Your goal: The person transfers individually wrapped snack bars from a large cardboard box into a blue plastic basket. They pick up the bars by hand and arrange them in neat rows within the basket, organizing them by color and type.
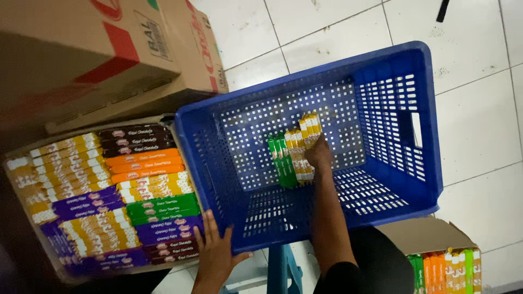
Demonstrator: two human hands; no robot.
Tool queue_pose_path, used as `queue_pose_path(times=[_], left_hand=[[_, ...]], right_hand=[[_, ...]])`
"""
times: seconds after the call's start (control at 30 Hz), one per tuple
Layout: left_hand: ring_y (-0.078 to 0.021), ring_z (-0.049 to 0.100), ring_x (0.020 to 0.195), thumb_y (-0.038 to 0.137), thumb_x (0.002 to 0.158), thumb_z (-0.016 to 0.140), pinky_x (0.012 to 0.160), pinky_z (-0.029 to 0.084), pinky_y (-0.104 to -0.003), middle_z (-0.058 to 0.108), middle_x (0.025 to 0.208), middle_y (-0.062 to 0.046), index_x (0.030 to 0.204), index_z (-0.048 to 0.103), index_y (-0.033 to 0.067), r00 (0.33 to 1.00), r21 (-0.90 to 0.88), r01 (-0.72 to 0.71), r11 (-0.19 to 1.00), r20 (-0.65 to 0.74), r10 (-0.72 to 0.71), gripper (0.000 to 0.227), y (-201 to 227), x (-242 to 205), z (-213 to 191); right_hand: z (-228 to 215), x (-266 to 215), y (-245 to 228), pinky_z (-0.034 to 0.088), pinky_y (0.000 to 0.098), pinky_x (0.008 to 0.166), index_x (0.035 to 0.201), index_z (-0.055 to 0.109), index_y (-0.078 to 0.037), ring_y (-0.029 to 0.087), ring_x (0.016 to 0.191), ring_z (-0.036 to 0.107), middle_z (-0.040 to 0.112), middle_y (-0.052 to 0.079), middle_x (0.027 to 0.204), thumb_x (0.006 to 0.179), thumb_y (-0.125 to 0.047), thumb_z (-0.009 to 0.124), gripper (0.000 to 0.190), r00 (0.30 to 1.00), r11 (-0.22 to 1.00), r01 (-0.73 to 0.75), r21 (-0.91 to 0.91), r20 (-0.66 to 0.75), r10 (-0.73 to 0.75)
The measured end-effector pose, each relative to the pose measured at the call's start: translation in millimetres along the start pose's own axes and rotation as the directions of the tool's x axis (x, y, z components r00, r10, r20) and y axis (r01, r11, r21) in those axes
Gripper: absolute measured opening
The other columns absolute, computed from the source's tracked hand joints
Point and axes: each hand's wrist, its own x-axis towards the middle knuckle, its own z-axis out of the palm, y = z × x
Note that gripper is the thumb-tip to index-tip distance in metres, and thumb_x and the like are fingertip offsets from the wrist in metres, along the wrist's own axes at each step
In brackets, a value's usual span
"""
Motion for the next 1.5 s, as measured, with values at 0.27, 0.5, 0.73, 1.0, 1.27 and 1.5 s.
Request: queue_pose_path(times=[0.27, 0.5, 0.73, 1.0, 1.27, 1.5], left_hand=[[-0.0479, -0.004, 0.155, 0.083, 0.065, 0.077, 0.117, 0.011, -0.074, -0.005, 0.166, -0.033, 0.129, 0.062, 0.0159, 0.998, -0.098, 0.03, 0.995, 0.052, -0.025, 0.094, 11.8, 7.2, -31.1], [-0.0429, -0.01, 0.157, 0.059, 0.073, 0.081, 0.116, 0.006, -0.077, -0.013, 0.171, -0.024, 0.118, 0.072, 0.0092, 0.982, -0.362, -0.152, 0.92, -0.162, 0.098, 0.068, 1.4, -8.9, -36.2], [-0.0364, 0.062, 0.125, 0.048, 0.086, 0.073, 0.089, 0.053, -0.051, 0.04, 0.16, -0.021, 0.112, 0.072, 0.0275, 0.802, -0.595, -0.386, 0.705, -0.594, -0.062, 0.033, -56.6, -18.5, -22.0], [-0.0363, 0.065, 0.102, 0.037, 0.078, 0.076, 0.077, 0.053, -0.056, 0.063, 0.105, -0.009, 0.11, 0.061, 0.0249, 0.631, -0.778, 0.243, 0.58, -0.327, -0.704, 0.038, -145.3, -74.7, 15.1], [-0.0413, 0.065, 0.099, 0.038, 0.072, 0.076, 0.077, 0.054, -0.057, 0.06, 0.101, -0.015, 0.106, 0.062, 0.0191, 0.598, -0.795, 0.297, 0.529, -0.277, -0.752, 0.042, -140.8, -77.0, 33.9], [-0.0456, 0.067, 0.096, 0.042, 0.069, 0.077, 0.086, 0.051, -0.058, 0.061, 0.095, -0.017, 0.102, 0.063, 0.0177, 0.557, -0.861, 0.286, 0.421, -0.208, -0.804, 0.043, -140.6, -68.9, 30.0]], right_hand=[[12.0, -51.7, -17.5, 0.045, 0.0489, 0.105, 0.141, 0.057, -0.011, 0.044, 0.124, 0.057, 0.056, 0.023, 0.138, 0.078, -0.043, 0.066, 0.071, 0.959, 0.956, 0.28, -0.085, -0.011, -0.282], [38.2, -168.4, -45.8, 0.048, 0.0563, 0.093, 0.132, 0.064, -0.008, 0.048, 0.104, 0.068, 0.072, 0.028, 0.1, 0.087, -0.045, 0.055, 0.059, 0.855, 0.903, 0.416, 0.104, 0.293, -0.428], [74.1, -280.2, -29.2, 0.047, 0.0646, 0.096, 0.11, 0.075, 0.0, 0.056, 0.108, 0.065, 0.073, 0.032, 0.1, 0.08, -0.034, 0.06, 0.048, 0.751, 0.763, 0.622, -0.176, 0.409, -0.518], [100.0, -291.8, 7.0, 0.046, 0.0612, 0.107, 0.121, 0.069, -0.018, 0.036, 0.114, 0.071, 0.073, 0.012, 0.112, 0.1, -0.065, 0.04, 0.059, 0.786, 0.442, 0.539, -0.717, 0.239, -0.57], [102.8, -317.5, 3.5, 0.043, 0.0593, 0.11, 0.116, 0.071, -0.013, 0.038, 0.115, 0.071, 0.075, 0.017, 0.112, 0.105, -0.059, 0.034, 0.061, 0.78, 0.446, 0.5, -0.743, 0.162, -0.604], [102.5, -312.2, 5.7, 0.042, 0.054, 0.113, 0.119, 0.073, -0.017, 0.035, 0.118, 0.07, 0.075, 0.013, 0.117, 0.107, -0.066, 0.029, 0.067, 0.779, 0.421, 0.48, -0.769, 0.152, -0.609]])
